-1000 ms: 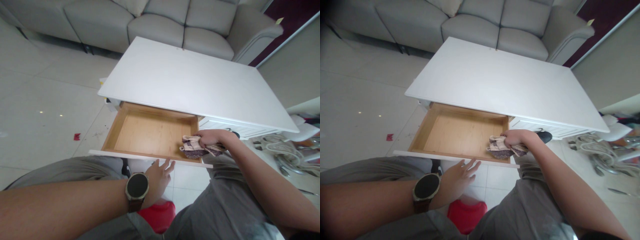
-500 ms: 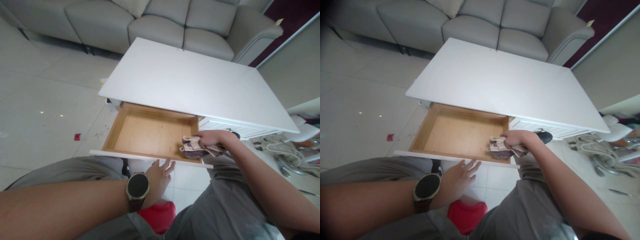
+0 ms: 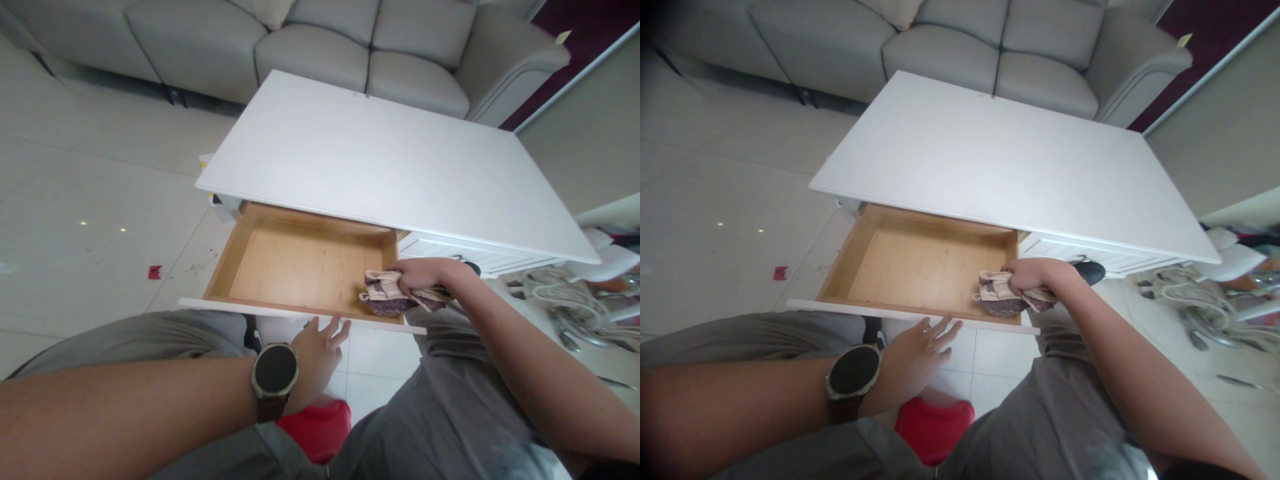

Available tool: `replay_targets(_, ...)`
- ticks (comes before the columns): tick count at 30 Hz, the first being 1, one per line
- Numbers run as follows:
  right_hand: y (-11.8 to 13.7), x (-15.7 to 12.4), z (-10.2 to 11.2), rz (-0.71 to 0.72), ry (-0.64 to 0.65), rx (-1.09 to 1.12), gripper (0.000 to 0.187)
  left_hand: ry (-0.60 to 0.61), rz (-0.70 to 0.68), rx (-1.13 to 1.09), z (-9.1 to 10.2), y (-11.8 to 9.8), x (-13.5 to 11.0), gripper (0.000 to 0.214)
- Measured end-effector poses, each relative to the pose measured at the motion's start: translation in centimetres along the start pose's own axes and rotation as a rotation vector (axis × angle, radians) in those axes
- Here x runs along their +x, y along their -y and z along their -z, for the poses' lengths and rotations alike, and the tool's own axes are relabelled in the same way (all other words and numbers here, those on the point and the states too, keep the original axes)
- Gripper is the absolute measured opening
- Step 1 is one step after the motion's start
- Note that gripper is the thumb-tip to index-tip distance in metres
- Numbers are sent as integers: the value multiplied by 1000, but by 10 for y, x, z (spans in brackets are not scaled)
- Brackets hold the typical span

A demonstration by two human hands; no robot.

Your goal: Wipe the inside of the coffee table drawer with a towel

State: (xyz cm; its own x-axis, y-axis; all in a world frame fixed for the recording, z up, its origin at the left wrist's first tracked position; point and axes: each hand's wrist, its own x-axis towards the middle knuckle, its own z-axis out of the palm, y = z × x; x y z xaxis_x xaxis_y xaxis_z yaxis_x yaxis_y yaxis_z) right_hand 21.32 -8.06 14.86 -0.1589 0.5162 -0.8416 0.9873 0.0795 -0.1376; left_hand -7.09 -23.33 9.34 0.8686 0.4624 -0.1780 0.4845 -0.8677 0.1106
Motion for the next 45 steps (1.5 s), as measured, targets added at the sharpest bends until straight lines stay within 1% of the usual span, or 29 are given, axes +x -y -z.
replay_targets(4,3,-2,1,-1,6,-7,77,-8,4,-9,-3,0,0,26)
replay_targets(10,5,-4,2,-5,16,-6,75,-11,12,-11,-3,0,-1,27)
replay_targets(22,7,-6,2,-13,10,-15,74,79,-2,-11,9,1,1,28)
replay_targets(26,5,-4,1,1,15,-4,76,54,11,-30,8,1,1,28)
replay_targets(30,4,-4,1,-2,8,-10,79,71,14,-13,6,0,1,29)
replay_targets(32,3,-3,1,2,7,-15,78,70,9,-3,5,0,1,29)
replay_targets(36,1,-2,0,11,5,-17,74,29,10,-21,4,0,0,27)
replay_targets(40,4,-4,1,0,11,-7,72,14,25,-26,3,-1,-1,31)
replay_targets(45,6,-7,2,-14,11,2,73,-27,32,-49,-2,-1,-2,23)
